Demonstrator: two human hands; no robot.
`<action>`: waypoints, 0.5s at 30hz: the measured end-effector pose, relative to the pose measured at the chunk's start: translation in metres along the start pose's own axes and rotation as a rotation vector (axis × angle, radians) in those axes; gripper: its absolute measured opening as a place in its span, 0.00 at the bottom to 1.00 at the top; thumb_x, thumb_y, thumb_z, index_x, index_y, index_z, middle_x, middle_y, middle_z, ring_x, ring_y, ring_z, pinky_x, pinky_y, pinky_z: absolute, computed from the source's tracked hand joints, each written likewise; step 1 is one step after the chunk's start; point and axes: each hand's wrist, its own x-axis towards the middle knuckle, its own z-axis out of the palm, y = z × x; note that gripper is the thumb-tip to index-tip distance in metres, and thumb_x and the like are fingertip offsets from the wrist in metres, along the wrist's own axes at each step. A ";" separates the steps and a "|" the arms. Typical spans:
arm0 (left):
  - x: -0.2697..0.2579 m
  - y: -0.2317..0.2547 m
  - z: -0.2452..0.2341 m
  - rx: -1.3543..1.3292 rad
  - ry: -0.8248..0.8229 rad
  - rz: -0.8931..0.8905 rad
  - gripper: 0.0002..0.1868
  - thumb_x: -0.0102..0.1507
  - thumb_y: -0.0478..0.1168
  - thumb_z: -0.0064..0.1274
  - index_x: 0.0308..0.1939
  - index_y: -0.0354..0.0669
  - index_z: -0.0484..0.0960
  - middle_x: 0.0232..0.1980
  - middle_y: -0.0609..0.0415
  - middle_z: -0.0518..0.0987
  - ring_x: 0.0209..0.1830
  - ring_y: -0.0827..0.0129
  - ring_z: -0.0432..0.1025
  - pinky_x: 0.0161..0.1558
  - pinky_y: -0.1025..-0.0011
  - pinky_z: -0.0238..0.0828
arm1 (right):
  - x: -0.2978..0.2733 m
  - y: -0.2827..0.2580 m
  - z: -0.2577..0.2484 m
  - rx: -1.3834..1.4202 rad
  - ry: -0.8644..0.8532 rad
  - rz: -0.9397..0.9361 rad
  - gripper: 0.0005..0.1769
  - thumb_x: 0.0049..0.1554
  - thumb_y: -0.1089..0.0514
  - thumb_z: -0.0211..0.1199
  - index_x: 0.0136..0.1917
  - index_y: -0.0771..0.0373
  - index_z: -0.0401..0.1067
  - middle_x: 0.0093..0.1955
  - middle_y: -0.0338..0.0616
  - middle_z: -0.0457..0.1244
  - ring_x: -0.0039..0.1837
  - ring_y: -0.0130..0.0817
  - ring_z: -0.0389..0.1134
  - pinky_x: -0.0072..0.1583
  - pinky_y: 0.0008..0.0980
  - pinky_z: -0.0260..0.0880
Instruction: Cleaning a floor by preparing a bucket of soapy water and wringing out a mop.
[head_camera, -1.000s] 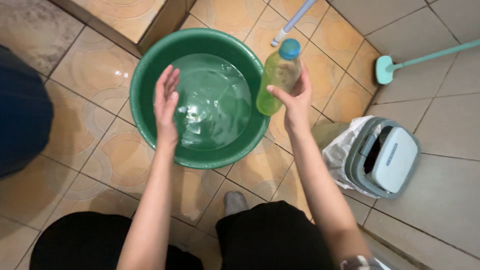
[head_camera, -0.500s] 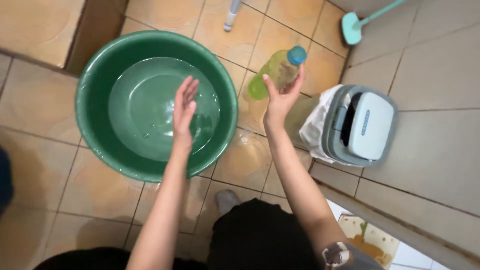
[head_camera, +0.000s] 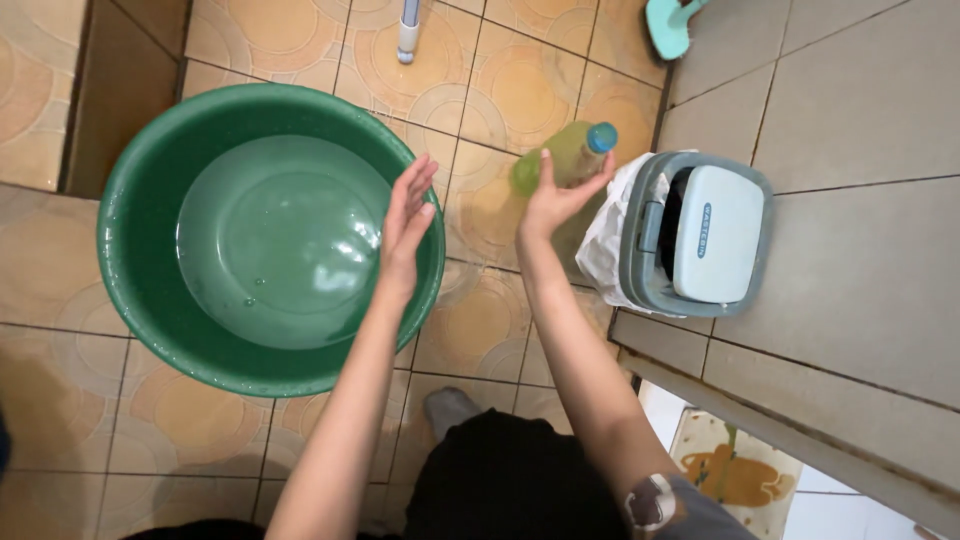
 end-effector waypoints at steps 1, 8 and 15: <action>0.000 -0.003 -0.001 0.000 -0.001 0.000 0.34 0.69 0.44 0.44 0.79 0.38 0.58 0.79 0.41 0.64 0.82 0.57 0.56 0.81 0.61 0.45 | 0.001 0.004 0.001 0.000 0.001 0.000 0.53 0.51 0.67 0.77 0.80 0.58 0.48 0.81 0.54 0.49 0.83 0.48 0.49 0.81 0.48 0.45; -0.002 -0.011 -0.008 -0.015 -0.006 0.001 0.34 0.69 0.42 0.44 0.79 0.38 0.58 0.79 0.41 0.64 0.82 0.57 0.56 0.80 0.62 0.45 | 0.000 0.022 0.007 -0.050 0.019 -0.002 0.54 0.50 0.66 0.78 0.80 0.56 0.50 0.82 0.54 0.49 0.83 0.50 0.48 0.82 0.48 0.43; -0.003 0.000 -0.012 -0.002 0.004 0.009 0.33 0.70 0.42 0.43 0.79 0.39 0.58 0.79 0.41 0.64 0.82 0.57 0.56 0.80 0.62 0.45 | -0.002 0.029 0.012 -0.068 0.016 0.062 0.53 0.51 0.66 0.77 0.80 0.56 0.49 0.81 0.54 0.50 0.83 0.50 0.49 0.81 0.48 0.45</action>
